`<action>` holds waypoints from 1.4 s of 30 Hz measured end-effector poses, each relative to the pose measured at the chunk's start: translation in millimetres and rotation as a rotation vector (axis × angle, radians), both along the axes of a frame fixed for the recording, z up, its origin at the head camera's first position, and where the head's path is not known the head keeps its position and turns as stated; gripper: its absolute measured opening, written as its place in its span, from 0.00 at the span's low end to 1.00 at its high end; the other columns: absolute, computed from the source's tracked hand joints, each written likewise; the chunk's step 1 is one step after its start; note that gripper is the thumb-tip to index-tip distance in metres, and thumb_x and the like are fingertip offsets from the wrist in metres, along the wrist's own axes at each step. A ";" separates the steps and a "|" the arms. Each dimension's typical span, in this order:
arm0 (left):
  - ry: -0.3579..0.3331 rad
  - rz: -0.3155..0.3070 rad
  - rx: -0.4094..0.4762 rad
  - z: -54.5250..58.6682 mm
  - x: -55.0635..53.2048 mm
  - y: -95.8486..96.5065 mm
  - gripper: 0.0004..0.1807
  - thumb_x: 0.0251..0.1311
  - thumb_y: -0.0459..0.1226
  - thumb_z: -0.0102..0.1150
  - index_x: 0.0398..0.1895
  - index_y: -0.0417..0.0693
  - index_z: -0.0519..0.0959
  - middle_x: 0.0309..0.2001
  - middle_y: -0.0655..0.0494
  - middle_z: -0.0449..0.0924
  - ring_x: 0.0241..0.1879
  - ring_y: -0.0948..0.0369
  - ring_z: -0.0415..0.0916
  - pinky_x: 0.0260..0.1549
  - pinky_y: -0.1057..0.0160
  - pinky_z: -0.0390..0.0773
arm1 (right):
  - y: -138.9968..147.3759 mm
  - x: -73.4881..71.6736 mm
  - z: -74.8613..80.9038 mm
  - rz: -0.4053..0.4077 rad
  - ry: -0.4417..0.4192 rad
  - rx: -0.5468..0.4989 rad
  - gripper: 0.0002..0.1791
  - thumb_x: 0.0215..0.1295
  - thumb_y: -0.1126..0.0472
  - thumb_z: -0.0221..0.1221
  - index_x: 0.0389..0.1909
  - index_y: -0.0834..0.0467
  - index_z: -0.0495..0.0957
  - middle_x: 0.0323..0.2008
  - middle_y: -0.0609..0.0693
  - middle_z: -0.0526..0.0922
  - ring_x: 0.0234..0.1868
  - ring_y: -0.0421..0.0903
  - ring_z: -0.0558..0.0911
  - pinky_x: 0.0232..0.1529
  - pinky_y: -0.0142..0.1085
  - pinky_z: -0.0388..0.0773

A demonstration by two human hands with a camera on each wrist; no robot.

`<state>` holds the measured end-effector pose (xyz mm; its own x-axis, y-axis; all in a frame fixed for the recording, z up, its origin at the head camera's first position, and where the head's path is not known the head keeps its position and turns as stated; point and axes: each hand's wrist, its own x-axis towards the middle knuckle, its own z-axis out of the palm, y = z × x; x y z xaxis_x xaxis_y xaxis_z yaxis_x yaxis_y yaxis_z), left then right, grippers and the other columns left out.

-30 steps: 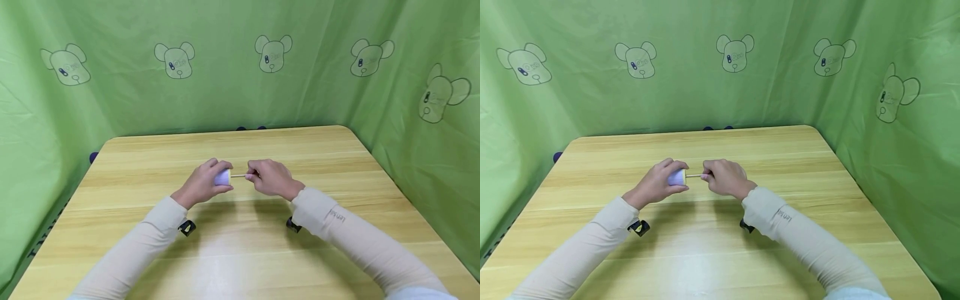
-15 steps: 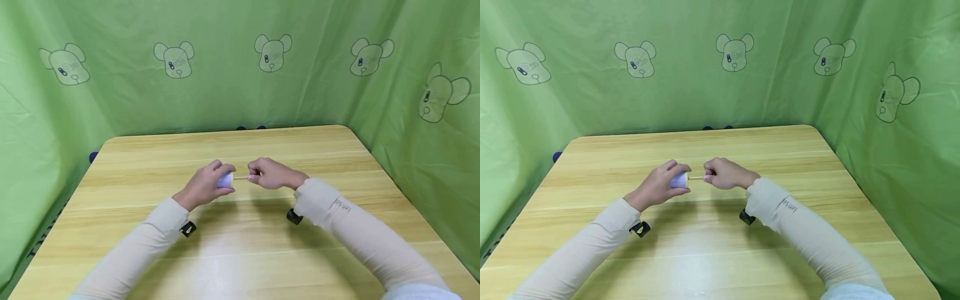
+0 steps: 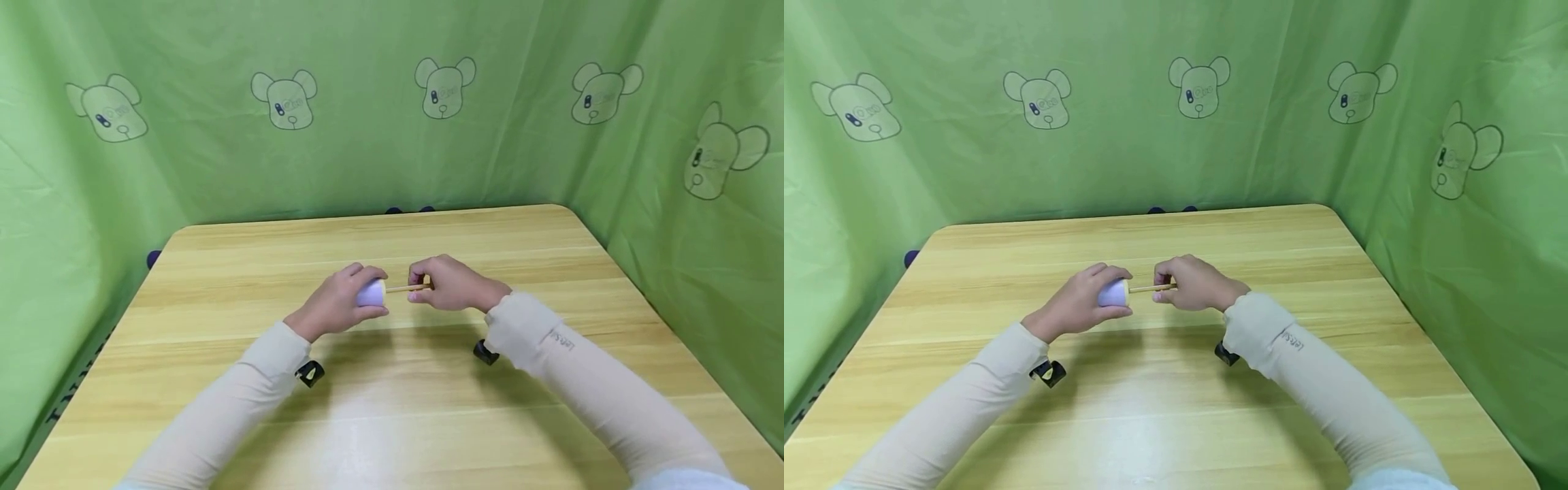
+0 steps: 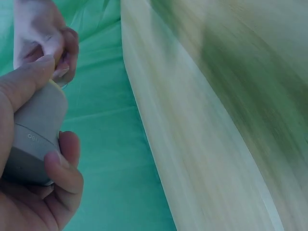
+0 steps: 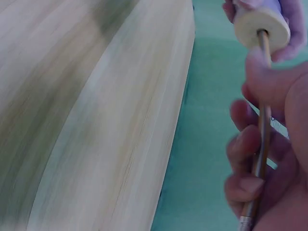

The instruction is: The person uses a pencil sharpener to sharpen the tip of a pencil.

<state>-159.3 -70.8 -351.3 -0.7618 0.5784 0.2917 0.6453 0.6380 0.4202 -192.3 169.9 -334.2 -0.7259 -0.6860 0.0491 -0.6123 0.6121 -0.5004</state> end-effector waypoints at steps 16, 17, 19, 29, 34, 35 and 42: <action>-0.363 0.068 0.205 17.8 -9.2 -7.4 0.27 0.53 0.47 0.71 0.56 0.53 0.75 0.35 0.50 0.76 0.31 0.55 0.74 0.26 0.59 0.76 | 2.2 7.0 -31.1 -0.121 1.138 -0.308 0.17 0.65 0.48 0.62 0.28 0.59 0.83 0.26 0.53 0.83 0.25 0.52 0.80 0.29 0.44 0.71; -0.390 0.073 0.225 18.4 -9.2 -7.4 0.27 0.53 0.46 0.71 0.56 0.53 0.75 0.35 0.50 0.76 0.31 0.55 0.74 0.26 0.59 0.76 | 0.9 6.5 -32.1 -0.131 1.175 -0.327 0.17 0.66 0.48 0.61 0.29 0.59 0.84 0.26 0.53 0.83 0.26 0.52 0.80 0.30 0.45 0.70; -0.446 0.077 0.274 20.6 -8.6 -7.7 0.27 0.53 0.45 0.71 0.56 0.52 0.75 0.36 0.49 0.76 0.30 0.55 0.74 0.26 0.59 0.77 | -1.9 5.9 -33.1 -0.146 1.224 -0.353 0.15 0.67 0.50 0.61 0.32 0.58 0.86 0.27 0.53 0.84 0.27 0.53 0.81 0.33 0.46 0.69; -0.542 0.078 0.355 27.3 -5.7 -11.7 0.27 0.53 0.43 0.71 0.56 0.49 0.75 0.38 0.45 0.75 0.31 0.54 0.74 0.26 0.58 0.78 | -7.0 6.0 -37.7 -0.141 1.236 -0.373 0.10 0.66 0.57 0.62 0.38 0.58 0.87 0.29 0.52 0.85 0.27 0.51 0.82 0.35 0.45 0.72; -0.544 0.081 0.344 26.6 -4.9 -11.7 0.26 0.52 0.43 0.71 0.55 0.51 0.75 0.39 0.46 0.75 0.31 0.53 0.75 0.26 0.58 0.78 | -7.1 6.4 -41.6 -0.143 1.236 -0.368 0.11 0.69 0.56 0.59 0.37 0.59 0.86 0.27 0.53 0.84 0.24 0.51 0.81 0.34 0.46 0.72; -0.547 0.081 0.342 26.5 -4.8 -11.5 0.26 0.52 0.43 0.72 0.55 0.51 0.75 0.39 0.46 0.76 0.31 0.53 0.75 0.26 0.58 0.78 | -6.9 6.4 -42.5 -0.142 1.240 -0.361 0.11 0.69 0.56 0.59 0.36 0.59 0.86 0.26 0.53 0.83 0.24 0.52 0.80 0.33 0.46 0.72; -0.674 0.060 0.393 29.2 -2.6 -11.5 0.24 0.55 0.41 0.69 0.56 0.50 0.74 0.40 0.44 0.73 0.25 0.56 0.72 0.17 0.63 0.71 | -3.4 5.2 -52.0 -0.126 1.287 -0.295 0.10 0.70 0.58 0.56 0.36 0.59 0.83 0.26 0.53 0.81 0.22 0.52 0.78 0.28 0.44 0.69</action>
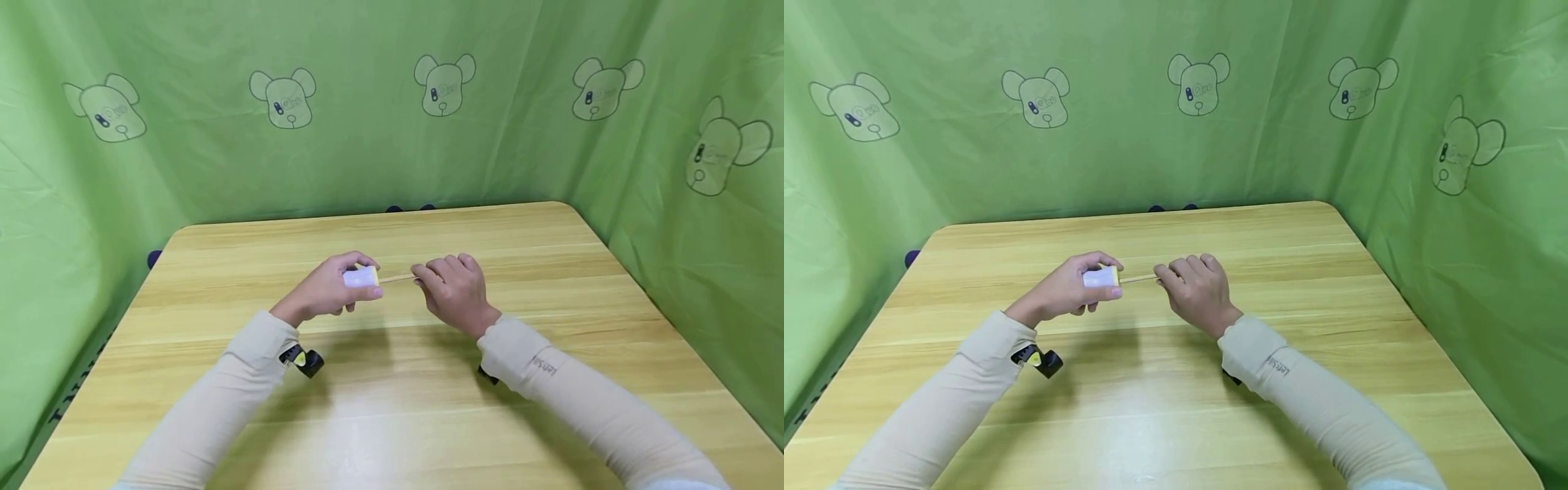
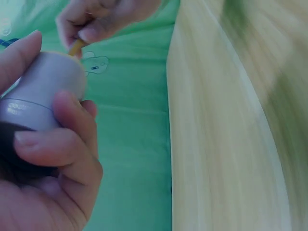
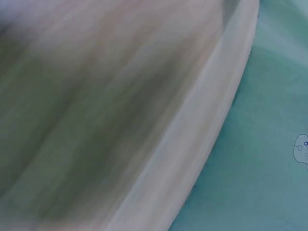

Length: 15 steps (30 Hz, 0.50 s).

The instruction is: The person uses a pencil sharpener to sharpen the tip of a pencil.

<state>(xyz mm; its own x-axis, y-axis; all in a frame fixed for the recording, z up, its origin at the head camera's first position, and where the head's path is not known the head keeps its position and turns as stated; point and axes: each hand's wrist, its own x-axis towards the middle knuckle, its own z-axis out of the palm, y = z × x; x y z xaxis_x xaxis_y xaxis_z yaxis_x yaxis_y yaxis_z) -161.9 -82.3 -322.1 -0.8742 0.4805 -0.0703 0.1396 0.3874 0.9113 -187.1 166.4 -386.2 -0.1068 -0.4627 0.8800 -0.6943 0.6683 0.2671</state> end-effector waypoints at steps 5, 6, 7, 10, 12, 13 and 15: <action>-0.100 -0.027 0.065 5.0 2.9 -0.7 0.24 0.60 0.41 0.65 0.57 0.46 0.72 0.36 0.44 0.72 0.20 0.58 0.70 0.13 0.66 0.65 | 2.0 1.4 -3.3 0.005 0.005 0.013 0.14 0.73 0.56 0.52 0.35 0.59 0.82 0.25 0.52 0.80 0.21 0.51 0.77 0.22 0.42 0.68; -0.104 -0.030 0.068 6.0 3.3 -0.8 0.24 0.60 0.41 0.64 0.58 0.45 0.72 0.35 0.44 0.73 0.20 0.58 0.69 0.13 0.66 0.65 | 2.0 2.1 -3.1 0.004 0.006 0.020 0.13 0.73 0.56 0.52 0.35 0.59 0.82 0.24 0.51 0.79 0.21 0.50 0.77 0.20 0.40 0.66; -0.107 -0.031 0.070 6.6 3.4 -1.0 0.24 0.61 0.41 0.64 0.58 0.44 0.71 0.35 0.44 0.73 0.20 0.58 0.69 0.12 0.66 0.65 | 1.8 2.9 -2.8 0.000 0.013 0.029 0.13 0.73 0.56 0.52 0.34 0.59 0.81 0.24 0.50 0.79 0.19 0.49 0.77 0.17 0.38 0.64; -0.120 -0.036 0.061 6.7 2.8 -1.1 0.24 0.61 0.40 0.64 0.57 0.44 0.71 0.34 0.45 0.73 0.20 0.59 0.69 0.13 0.66 0.64 | 0.9 5.3 -1.3 -0.008 0.039 0.053 0.12 0.72 0.57 0.54 0.31 0.57 0.80 0.20 0.48 0.75 0.13 0.46 0.72 0.12 0.34 0.55; -0.128 -0.038 0.050 6.1 2.1 -1.0 0.24 0.60 0.40 0.64 0.57 0.44 0.71 0.34 0.45 0.73 0.20 0.59 0.68 0.13 0.66 0.64 | 0.0 6.5 0.0 -0.015 0.054 0.061 0.11 0.71 0.57 0.54 0.30 0.56 0.80 0.18 0.47 0.72 0.10 0.44 0.68 0.11 0.32 0.51; -0.130 -0.039 0.043 5.5 1.5 -0.9 0.23 0.60 0.40 0.64 0.57 0.44 0.71 0.34 0.45 0.73 0.20 0.59 0.68 0.13 0.66 0.64 | -0.5 7.1 0.7 -0.014 0.054 0.062 0.11 0.71 0.58 0.55 0.30 0.56 0.80 0.17 0.47 0.70 0.09 0.43 0.66 0.10 0.32 0.50; -0.126 -0.045 0.027 4.1 0.4 -0.8 0.23 0.60 0.40 0.65 0.57 0.45 0.71 0.35 0.45 0.72 0.20 0.58 0.68 0.13 0.66 0.64 | -1.7 8.2 2.3 -0.016 0.048 0.061 0.09 0.69 0.59 0.56 0.30 0.55 0.80 0.16 0.46 0.68 0.08 0.42 0.63 0.09 0.32 0.50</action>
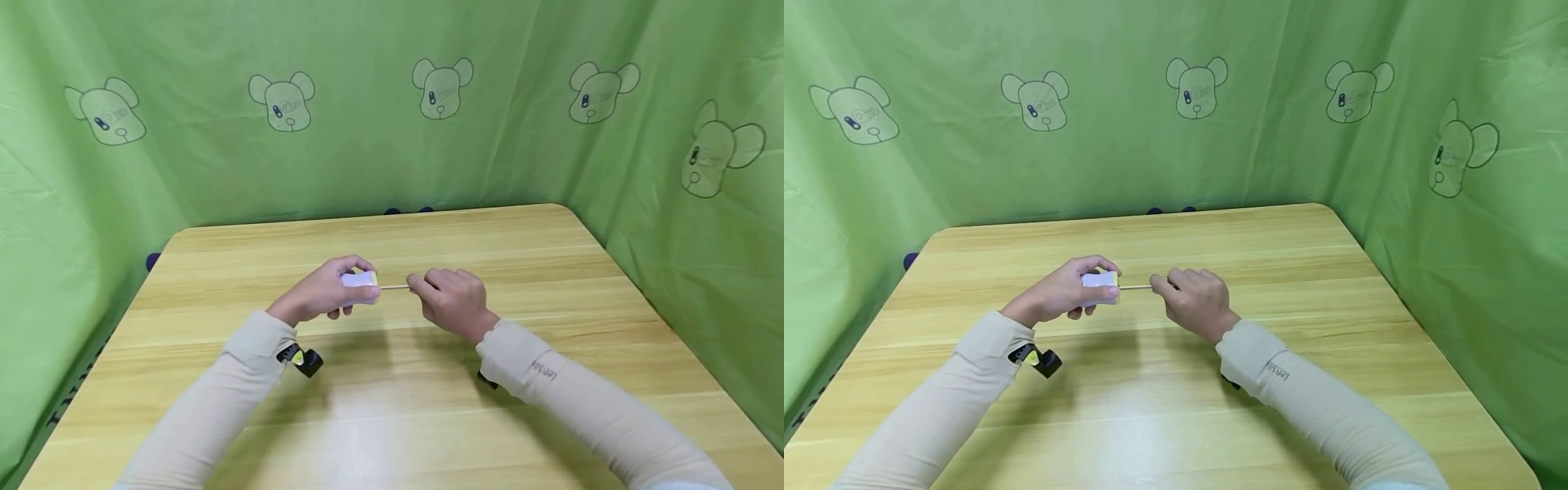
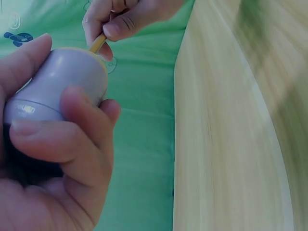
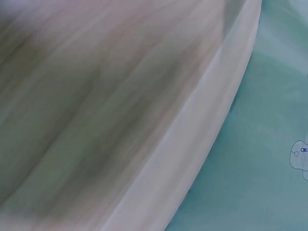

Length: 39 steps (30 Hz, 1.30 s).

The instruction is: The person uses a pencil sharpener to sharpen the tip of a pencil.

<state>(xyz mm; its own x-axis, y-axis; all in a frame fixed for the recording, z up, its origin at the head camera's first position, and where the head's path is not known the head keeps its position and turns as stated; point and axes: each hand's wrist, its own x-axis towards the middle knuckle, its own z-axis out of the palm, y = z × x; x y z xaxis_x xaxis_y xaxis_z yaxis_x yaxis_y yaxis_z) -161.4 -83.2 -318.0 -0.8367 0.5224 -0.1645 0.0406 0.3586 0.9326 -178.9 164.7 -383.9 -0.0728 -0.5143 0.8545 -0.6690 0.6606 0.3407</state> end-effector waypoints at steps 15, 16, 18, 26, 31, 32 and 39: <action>0.138 -0.026 -0.119 -8.3 -1.3 -0.3 0.22 0.55 0.41 0.70 0.51 0.50 0.74 0.36 0.45 0.71 0.25 0.57 0.71 0.17 0.65 0.69 | -8.6 10.2 4.5 -0.064 -0.201 0.010 0.17 0.72 0.56 0.50 0.25 0.54 0.83 0.14 0.45 0.72 0.08 0.41 0.65 0.09 0.32 0.56; 0.156 -0.025 -0.126 -8.1 -1.1 -0.3 0.22 0.55 0.42 0.70 0.51 0.49 0.74 0.36 0.45 0.72 0.26 0.56 0.71 0.18 0.64 0.70 | -8.8 10.7 4.8 -0.063 -0.216 0.012 0.18 0.72 0.56 0.50 0.25 0.54 0.83 0.14 0.45 0.72 0.08 0.41 0.65 0.09 0.32 0.56; 0.202 -0.026 -0.152 -8.1 -1.1 0.0 0.22 0.55 0.42 0.70 0.51 0.50 0.74 0.36 0.46 0.73 0.28 0.56 0.72 0.21 0.63 0.73 | -8.9 11.9 5.8 -0.060 -0.259 0.018 0.17 0.72 0.56 0.51 0.25 0.54 0.83 0.14 0.45 0.73 0.07 0.40 0.64 0.09 0.31 0.56; 0.358 -0.032 -0.268 -10.6 -2.0 1.5 0.25 0.53 0.45 0.72 0.52 0.50 0.74 0.35 0.50 0.75 0.31 0.56 0.73 0.27 0.60 0.76 | -9.0 18.6 21.9 -0.103 -0.687 0.111 0.06 0.65 0.59 0.61 0.31 0.52 0.86 0.21 0.44 0.82 0.12 0.38 0.72 0.09 0.31 0.58; 0.408 -0.019 -0.305 -16.4 -1.9 3.9 0.26 0.53 0.46 0.72 0.52 0.50 0.74 0.34 0.50 0.75 0.31 0.56 0.73 0.27 0.61 0.76 | -7.0 16.8 36.0 -0.083 -0.953 0.166 0.07 0.68 0.59 0.60 0.35 0.53 0.86 0.29 0.45 0.85 0.19 0.37 0.75 0.13 0.31 0.63; 0.411 -0.011 -0.307 -17.5 -1.6 4.5 0.26 0.53 0.46 0.72 0.53 0.49 0.74 0.34 0.50 0.75 0.31 0.57 0.73 0.27 0.61 0.76 | -6.4 16.6 36.6 -0.080 -0.953 0.177 0.07 0.67 0.59 0.60 0.36 0.54 0.86 0.29 0.45 0.85 0.20 0.37 0.75 0.14 0.32 0.65; 0.391 0.034 -0.305 -16.0 -1.0 4.8 0.26 0.52 0.47 0.72 0.53 0.50 0.75 0.35 0.50 0.76 0.31 0.56 0.74 0.27 0.60 0.76 | -3.1 13.5 25.8 -0.041 -0.774 0.168 0.07 0.64 0.56 0.64 0.36 0.57 0.84 0.28 0.46 0.83 0.23 0.38 0.78 0.20 0.34 0.74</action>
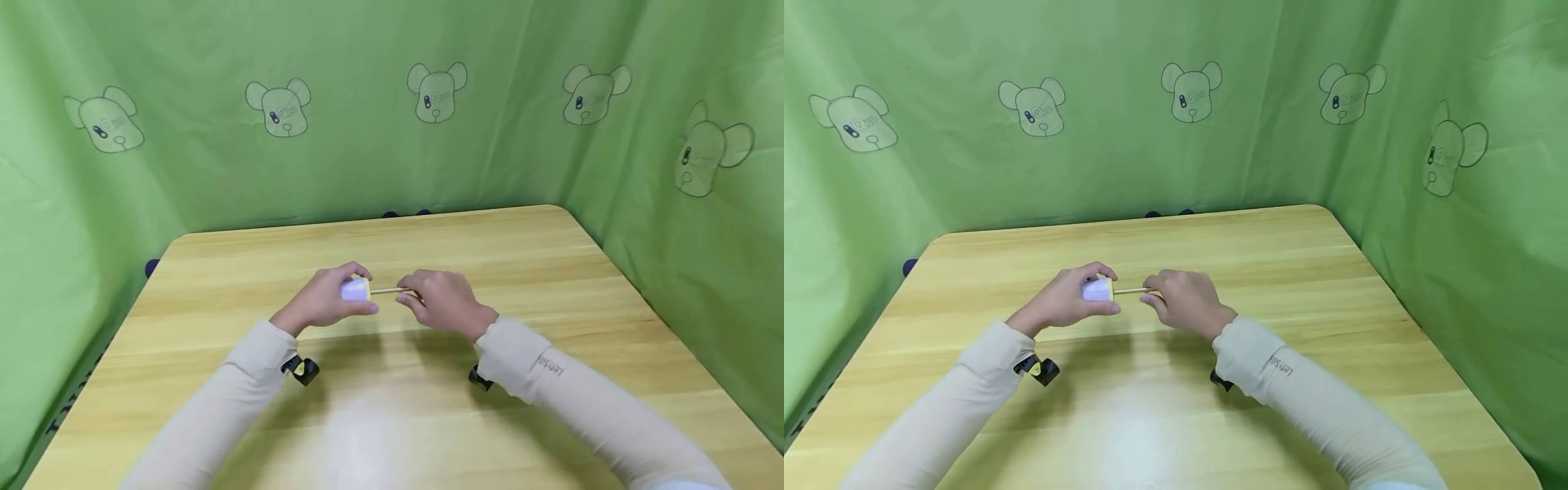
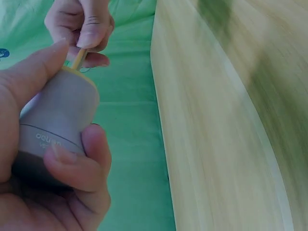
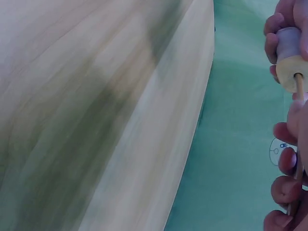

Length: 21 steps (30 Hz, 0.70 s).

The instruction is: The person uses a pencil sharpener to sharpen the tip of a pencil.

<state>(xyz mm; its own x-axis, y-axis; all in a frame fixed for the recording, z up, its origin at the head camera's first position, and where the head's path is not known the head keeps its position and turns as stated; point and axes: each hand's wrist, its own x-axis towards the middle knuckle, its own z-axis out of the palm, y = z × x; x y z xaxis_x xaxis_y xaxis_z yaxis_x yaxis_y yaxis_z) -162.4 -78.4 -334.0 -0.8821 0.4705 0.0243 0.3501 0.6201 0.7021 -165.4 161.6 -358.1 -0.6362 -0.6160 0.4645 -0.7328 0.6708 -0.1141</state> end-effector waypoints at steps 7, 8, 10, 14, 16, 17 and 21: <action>-0.118 0.029 0.065 3.4 -4.6 -2.0 0.27 0.54 0.50 0.70 0.54 0.53 0.74 0.35 0.47 0.76 0.26 0.56 0.75 0.21 0.61 0.76 | 5.9 -17.3 -15.3 -0.024 0.375 -0.149 0.10 0.56 0.55 0.69 0.33 0.56 0.83 0.26 0.48 0.83 0.26 0.48 0.80 0.34 0.47 0.69; -0.144 0.034 0.080 4.7 -5.0 -2.7 0.27 0.54 0.50 0.70 0.54 0.53 0.74 0.35 0.47 0.76 0.25 0.56 0.74 0.19 0.62 0.75 | 6.4 -18.8 -16.7 -0.015 0.413 -0.175 0.10 0.57 0.55 0.69 0.34 0.57 0.83 0.26 0.49 0.83 0.26 0.50 0.80 0.35 0.48 0.69; -0.184 0.043 0.108 7.5 -5.3 -4.4 0.26 0.54 0.49 0.70 0.54 0.53 0.74 0.34 0.46 0.75 0.22 0.56 0.73 0.15 0.64 0.71 | 6.6 -20.6 -19.2 0.010 0.475 -0.212 0.09 0.60 0.55 0.66 0.33 0.57 0.83 0.25 0.50 0.82 0.24 0.50 0.79 0.34 0.49 0.69; -0.223 0.044 0.141 13.1 -4.8 -6.4 0.26 0.54 0.48 0.70 0.53 0.53 0.74 0.34 0.45 0.74 0.19 0.56 0.71 0.12 0.66 0.66 | 4.9 -20.8 -20.3 0.036 0.542 -0.257 0.12 0.69 0.53 0.59 0.33 0.58 0.82 0.24 0.50 0.81 0.22 0.49 0.78 0.33 0.48 0.68; -0.229 0.039 0.151 14.4 -4.7 -6.3 0.26 0.54 0.48 0.70 0.53 0.52 0.73 0.34 0.45 0.74 0.20 0.57 0.71 0.12 0.66 0.66 | 3.9 -20.1 -19.7 0.029 0.559 -0.273 0.14 0.71 0.52 0.56 0.32 0.58 0.83 0.24 0.50 0.82 0.23 0.49 0.79 0.35 0.49 0.68; -0.231 0.038 0.152 14.7 -4.7 -6.1 0.26 0.54 0.48 0.70 0.53 0.52 0.73 0.34 0.45 0.74 0.20 0.57 0.71 0.12 0.66 0.66 | 3.2 -19.6 -19.1 0.022 0.563 -0.277 0.15 0.71 0.52 0.55 0.32 0.58 0.83 0.25 0.50 0.82 0.24 0.49 0.79 0.36 0.49 0.67; -0.244 0.035 0.158 13.3 -5.2 -5.0 0.24 0.56 0.47 0.69 0.53 0.52 0.73 0.34 0.45 0.74 0.19 0.57 0.71 0.12 0.66 0.66 | 0.8 -18.6 -19.1 0.003 0.550 -0.287 0.17 0.73 0.53 0.53 0.30 0.59 0.82 0.28 0.51 0.84 0.29 0.50 0.81 0.39 0.51 0.67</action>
<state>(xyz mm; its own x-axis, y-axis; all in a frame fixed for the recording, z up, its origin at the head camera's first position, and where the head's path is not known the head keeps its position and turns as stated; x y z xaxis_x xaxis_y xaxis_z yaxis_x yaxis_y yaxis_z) -167.6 -83.4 -320.7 -0.8863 0.4472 -0.1200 0.1396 0.5052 0.8516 -184.1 162.5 -377.2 -0.2550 -0.4197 0.8711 -0.7376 0.6670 0.1055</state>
